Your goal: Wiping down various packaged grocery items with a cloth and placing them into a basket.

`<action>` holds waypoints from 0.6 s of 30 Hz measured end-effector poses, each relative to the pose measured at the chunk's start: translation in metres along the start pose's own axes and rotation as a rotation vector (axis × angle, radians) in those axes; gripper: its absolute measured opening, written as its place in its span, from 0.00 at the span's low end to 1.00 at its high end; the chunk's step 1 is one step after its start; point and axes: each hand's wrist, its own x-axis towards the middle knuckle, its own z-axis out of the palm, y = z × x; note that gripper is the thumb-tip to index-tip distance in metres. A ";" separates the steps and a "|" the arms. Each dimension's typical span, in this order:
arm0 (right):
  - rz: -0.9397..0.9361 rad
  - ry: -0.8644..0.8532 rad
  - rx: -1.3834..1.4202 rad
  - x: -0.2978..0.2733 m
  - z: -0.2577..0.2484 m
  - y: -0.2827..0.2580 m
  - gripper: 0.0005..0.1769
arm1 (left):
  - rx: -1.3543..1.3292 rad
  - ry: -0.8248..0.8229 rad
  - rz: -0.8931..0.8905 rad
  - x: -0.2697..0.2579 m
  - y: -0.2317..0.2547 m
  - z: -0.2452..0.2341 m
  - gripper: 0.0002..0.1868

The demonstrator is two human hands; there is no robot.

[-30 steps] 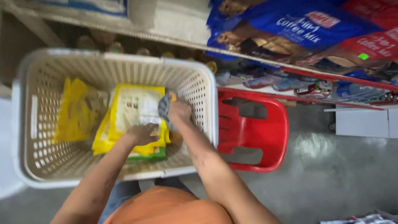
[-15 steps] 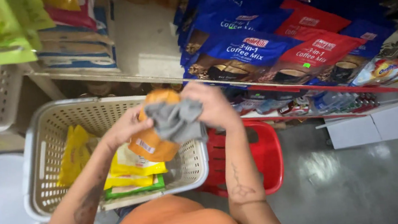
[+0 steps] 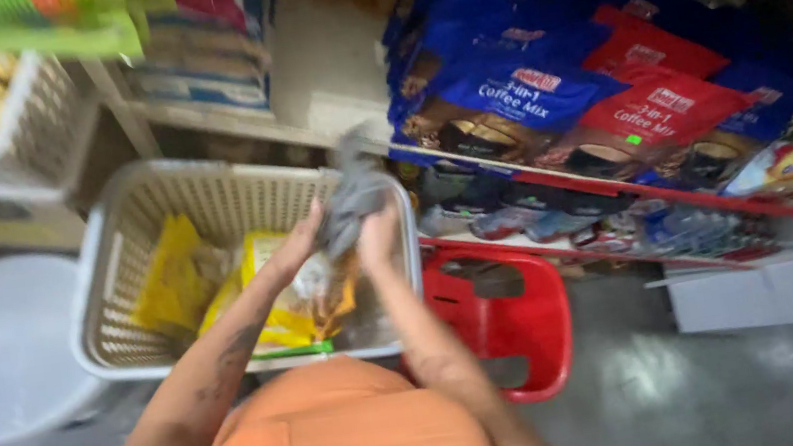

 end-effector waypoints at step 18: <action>0.252 -0.288 -0.123 0.013 -0.093 0.021 0.25 | 1.137 -0.243 -0.235 -0.026 -0.084 0.132 0.46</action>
